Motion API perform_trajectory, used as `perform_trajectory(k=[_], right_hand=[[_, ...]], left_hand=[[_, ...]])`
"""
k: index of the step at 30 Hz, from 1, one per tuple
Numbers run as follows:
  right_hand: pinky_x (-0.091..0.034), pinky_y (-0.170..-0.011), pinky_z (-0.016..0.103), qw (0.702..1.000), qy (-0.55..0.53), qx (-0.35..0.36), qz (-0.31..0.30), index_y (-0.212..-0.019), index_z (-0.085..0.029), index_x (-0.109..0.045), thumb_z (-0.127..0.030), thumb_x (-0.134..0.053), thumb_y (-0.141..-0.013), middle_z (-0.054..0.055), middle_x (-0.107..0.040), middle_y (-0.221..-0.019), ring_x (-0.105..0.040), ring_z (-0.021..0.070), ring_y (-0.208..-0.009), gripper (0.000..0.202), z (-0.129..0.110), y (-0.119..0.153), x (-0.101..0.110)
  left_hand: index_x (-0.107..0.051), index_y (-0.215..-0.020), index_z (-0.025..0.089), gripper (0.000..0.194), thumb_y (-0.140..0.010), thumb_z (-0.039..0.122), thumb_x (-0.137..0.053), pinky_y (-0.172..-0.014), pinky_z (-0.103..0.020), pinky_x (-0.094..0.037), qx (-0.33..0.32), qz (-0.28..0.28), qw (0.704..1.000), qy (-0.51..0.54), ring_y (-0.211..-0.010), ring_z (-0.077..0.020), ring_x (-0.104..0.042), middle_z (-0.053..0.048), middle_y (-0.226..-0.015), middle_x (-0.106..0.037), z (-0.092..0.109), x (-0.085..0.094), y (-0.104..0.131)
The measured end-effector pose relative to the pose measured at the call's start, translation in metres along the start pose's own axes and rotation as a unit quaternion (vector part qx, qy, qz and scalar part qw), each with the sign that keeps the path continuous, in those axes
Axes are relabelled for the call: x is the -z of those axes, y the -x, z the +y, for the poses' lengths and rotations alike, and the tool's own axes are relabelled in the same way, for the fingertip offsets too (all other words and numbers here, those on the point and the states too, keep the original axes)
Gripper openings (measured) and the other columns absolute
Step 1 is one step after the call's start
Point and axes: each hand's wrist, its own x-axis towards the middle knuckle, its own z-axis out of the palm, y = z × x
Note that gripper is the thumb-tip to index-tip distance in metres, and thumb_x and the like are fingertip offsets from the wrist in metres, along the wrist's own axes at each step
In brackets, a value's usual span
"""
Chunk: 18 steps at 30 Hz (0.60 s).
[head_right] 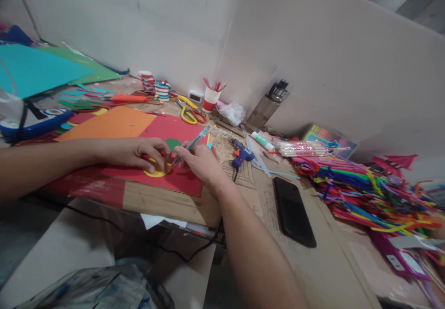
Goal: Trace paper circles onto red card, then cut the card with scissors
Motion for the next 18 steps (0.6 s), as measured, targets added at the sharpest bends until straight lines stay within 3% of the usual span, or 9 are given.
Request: perform_trajectory(k=[6, 13, 18], right_hand=[[-0.046, -0.063, 0.026, 0.999, 0.017, -0.020, -0.024, -0.076, -0.018, -0.069, -0.047, -0.057, -0.091, 0.002, -0.066, -0.058, -0.061, 0.0136, -0.060, 0.035, -0.001, 0.007, -0.006], [-0.044, -0.059, 0.024, 0.996, 0.033, 0.048, -0.071, -0.083, -0.019, -0.066, -0.046, -0.051, -0.095, 0.000, -0.067, -0.065, -0.062, 0.0132, -0.060, 0.032, -0.003, 0.010, -0.017], [-0.039, -0.057, 0.023, 0.991, 0.097, 0.069, -0.069, -0.082, -0.018, -0.064, -0.043, -0.050, -0.096, 0.000, -0.065, -0.065, -0.058, 0.0116, -0.059, 0.032, -0.009, 0.012, -0.021]], left_hand=[[-0.077, -0.105, 0.026, 0.021, -0.090, 0.028, -0.063, -0.097, -0.027, -0.046, 0.002, -0.008, 1.000, 0.001, -0.107, -0.0182, -0.059, -0.007, -0.115, -0.062, 0.002, 0.001, 0.000], [-0.078, -0.090, 0.024, 0.012, -0.087, 0.027, -0.067, -0.093, -0.024, -0.046, -0.011, 0.005, 1.000, -0.007, -0.103, -0.0171, -0.059, -0.005, -0.111, -0.063, -0.005, -0.001, 0.000], [-0.076, -0.087, 0.023, 0.012, -0.089, 0.025, -0.065, -0.091, -0.023, -0.045, -0.017, 0.004, 1.000, 0.012, -0.099, -0.0151, -0.059, -0.004, -0.106, -0.062, -0.006, -0.002, 0.000]])
